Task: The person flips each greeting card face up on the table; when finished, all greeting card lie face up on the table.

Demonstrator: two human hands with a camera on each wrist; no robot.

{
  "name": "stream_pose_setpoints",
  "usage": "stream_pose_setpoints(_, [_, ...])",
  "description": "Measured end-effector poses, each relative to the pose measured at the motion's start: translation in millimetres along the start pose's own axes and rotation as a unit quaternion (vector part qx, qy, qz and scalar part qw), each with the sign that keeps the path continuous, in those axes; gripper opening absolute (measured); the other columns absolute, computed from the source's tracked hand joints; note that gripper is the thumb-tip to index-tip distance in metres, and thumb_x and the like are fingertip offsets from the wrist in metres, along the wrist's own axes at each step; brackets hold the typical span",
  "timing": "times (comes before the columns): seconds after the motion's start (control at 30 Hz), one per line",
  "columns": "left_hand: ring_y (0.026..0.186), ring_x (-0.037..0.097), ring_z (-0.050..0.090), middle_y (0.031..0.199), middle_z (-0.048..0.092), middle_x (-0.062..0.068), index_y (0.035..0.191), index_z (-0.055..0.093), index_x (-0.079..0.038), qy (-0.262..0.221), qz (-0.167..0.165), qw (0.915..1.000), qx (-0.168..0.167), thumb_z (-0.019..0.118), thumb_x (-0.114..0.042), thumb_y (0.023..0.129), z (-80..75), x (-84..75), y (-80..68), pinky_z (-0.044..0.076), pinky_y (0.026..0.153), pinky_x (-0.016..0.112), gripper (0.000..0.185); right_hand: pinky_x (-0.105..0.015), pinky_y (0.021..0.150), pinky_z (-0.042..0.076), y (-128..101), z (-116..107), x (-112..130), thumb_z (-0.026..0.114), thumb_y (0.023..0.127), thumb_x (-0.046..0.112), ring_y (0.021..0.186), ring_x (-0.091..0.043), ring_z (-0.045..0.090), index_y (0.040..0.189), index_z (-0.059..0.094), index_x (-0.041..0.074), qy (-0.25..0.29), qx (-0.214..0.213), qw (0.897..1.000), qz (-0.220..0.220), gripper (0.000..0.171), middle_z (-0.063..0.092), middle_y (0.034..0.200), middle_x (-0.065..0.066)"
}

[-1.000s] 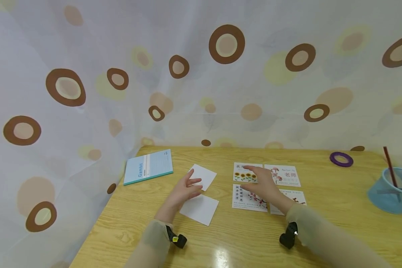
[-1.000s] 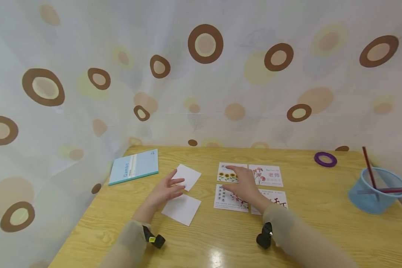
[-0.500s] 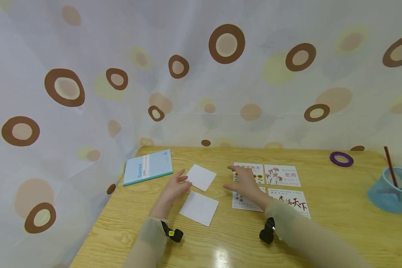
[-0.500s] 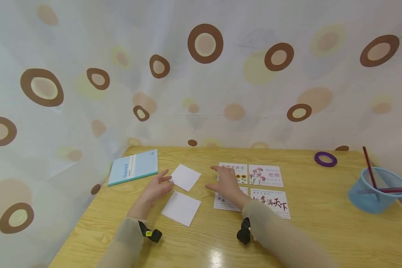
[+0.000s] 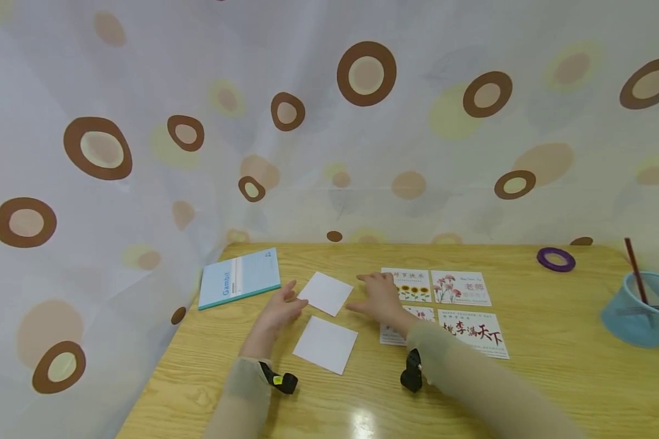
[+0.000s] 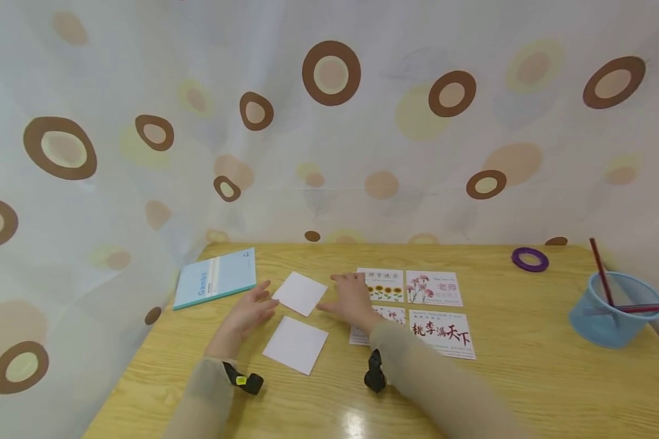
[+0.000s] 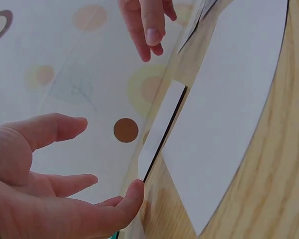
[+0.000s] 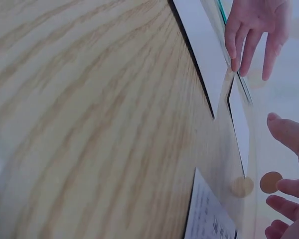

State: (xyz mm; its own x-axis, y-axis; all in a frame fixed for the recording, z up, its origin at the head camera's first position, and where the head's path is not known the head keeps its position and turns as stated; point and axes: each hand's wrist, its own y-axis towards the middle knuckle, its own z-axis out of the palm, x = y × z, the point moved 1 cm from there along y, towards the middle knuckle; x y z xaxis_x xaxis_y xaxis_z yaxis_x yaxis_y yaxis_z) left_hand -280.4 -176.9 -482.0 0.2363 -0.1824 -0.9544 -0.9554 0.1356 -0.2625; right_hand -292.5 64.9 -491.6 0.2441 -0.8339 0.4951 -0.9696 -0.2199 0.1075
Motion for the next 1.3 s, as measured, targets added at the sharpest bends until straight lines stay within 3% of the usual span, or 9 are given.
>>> stream_pose_setpoints(0.2, [0.135, 0.044, 0.044, 0.158, 0.019, 0.032, 0.157, 0.020, -0.003, -0.005, -0.011, 0.9999, 0.001, 0.060, -0.005, 0.096, -7.4, 1.3, 3.4, 0.046, 0.107, 0.046, 0.073, -0.051, 0.102, 0.041, 3, 7, 13, 0.084, 0.076, 0.045, 0.122, -0.041, 0.044, 0.132, 0.060, 0.000, -0.011, 0.005, 1.000, 0.018, 0.076, 0.058, 0.129, -0.021])
stream_pose_setpoints(0.47, [0.138, 0.047, 0.038, 0.156, 0.020, 0.035, 0.157, 0.018, 0.000, -0.006, -0.005, 0.9999, 0.015, 0.060, -0.004, 0.096, -6.6, 2.1, 4.3, 0.042, 0.110, 0.052, 0.074, -0.053, 0.106, 0.039, 7, 18, 12, 0.082, 0.073, 0.055, 0.127, -0.042, 0.040, 0.138, 0.057, 0.002, -0.034, 0.035, 0.998, 0.049, 0.088, 0.054, 0.135, -0.020])
stream_pose_setpoints(0.87, [0.142, 0.044, 0.033, 0.156, 0.024, 0.033, 0.157, 0.018, 0.001, 0.014, -0.015, 0.9996, 0.019, 0.060, -0.005, 0.097, -7.7, 2.2, 5.7, 0.042, 0.110, 0.051, 0.073, -0.056, 0.103, 0.040, 8, 29, 16, 0.082, 0.073, 0.056, 0.126, -0.041, 0.039, 0.134, 0.059, 0.002, -0.025, 0.021, 0.998, 0.057, 0.084, 0.050, 0.135, -0.020])
stream_pose_setpoints(1.3, [0.138, 0.043, 0.040, 0.154, 0.027, 0.033, 0.157, 0.019, -0.001, 0.015, -0.032, 0.9994, 0.006, 0.059, -0.007, 0.098, -8.2, 0.1, 9.8, 0.049, 0.104, 0.045, 0.071, -0.057, 0.100, 0.041, 9, 30, 16, 0.088, 0.070, 0.046, 0.125, -0.042, 0.040, 0.135, 0.055, 0.004, 0.003, -0.005, 0.999, 0.041, 0.084, 0.052, 0.132, -0.021])
